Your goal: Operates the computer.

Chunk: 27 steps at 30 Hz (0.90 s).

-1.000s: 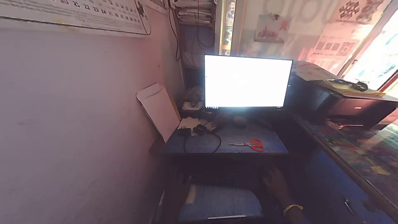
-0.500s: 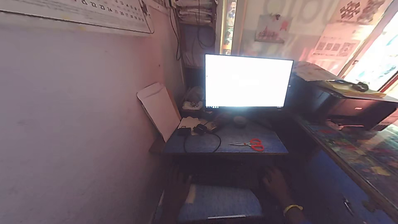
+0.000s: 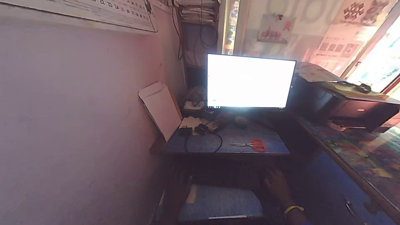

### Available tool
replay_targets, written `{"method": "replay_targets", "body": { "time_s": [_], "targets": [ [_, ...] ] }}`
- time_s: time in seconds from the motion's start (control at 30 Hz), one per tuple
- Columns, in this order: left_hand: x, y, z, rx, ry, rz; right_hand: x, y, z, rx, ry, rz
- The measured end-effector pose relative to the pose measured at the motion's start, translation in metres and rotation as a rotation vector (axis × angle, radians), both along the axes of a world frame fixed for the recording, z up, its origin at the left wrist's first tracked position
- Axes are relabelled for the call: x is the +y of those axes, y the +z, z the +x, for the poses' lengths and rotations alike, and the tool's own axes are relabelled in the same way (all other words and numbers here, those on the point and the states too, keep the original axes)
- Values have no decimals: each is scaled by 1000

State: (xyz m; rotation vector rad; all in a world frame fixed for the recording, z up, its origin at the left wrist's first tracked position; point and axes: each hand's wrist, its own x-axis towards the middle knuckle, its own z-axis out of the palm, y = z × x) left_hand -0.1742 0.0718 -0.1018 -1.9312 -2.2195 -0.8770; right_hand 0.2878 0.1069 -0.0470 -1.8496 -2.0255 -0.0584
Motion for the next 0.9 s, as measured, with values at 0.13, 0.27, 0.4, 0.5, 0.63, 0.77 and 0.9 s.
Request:
{"method": "replay_targets", "body": {
  "time_s": [0.13,0.27,0.4,0.5,0.63,0.77,0.9],
  "targets": [
    [1,-3,-1,7,-5,17,1,-1,1,-5,-8,-7],
    [3,1,-3,12,-10,6,1,-3,0,1,-26,-18],
    [10,13,-5,37,-50,-6,-2,0,-2,30,-78,-69],
    [5,26,1,51,-70,40,-4,2,-4,48,-117,-85],
    [-21,113,34,-73,-7,-284,1,10,-9,75,-151,-57],
    [-20,87,29,-91,-1,-258,-4,4,-5,63,-162,-68],
    [-18,115,36,-17,-45,-389,0,7,-3,58,-160,-26]
  ]
}}
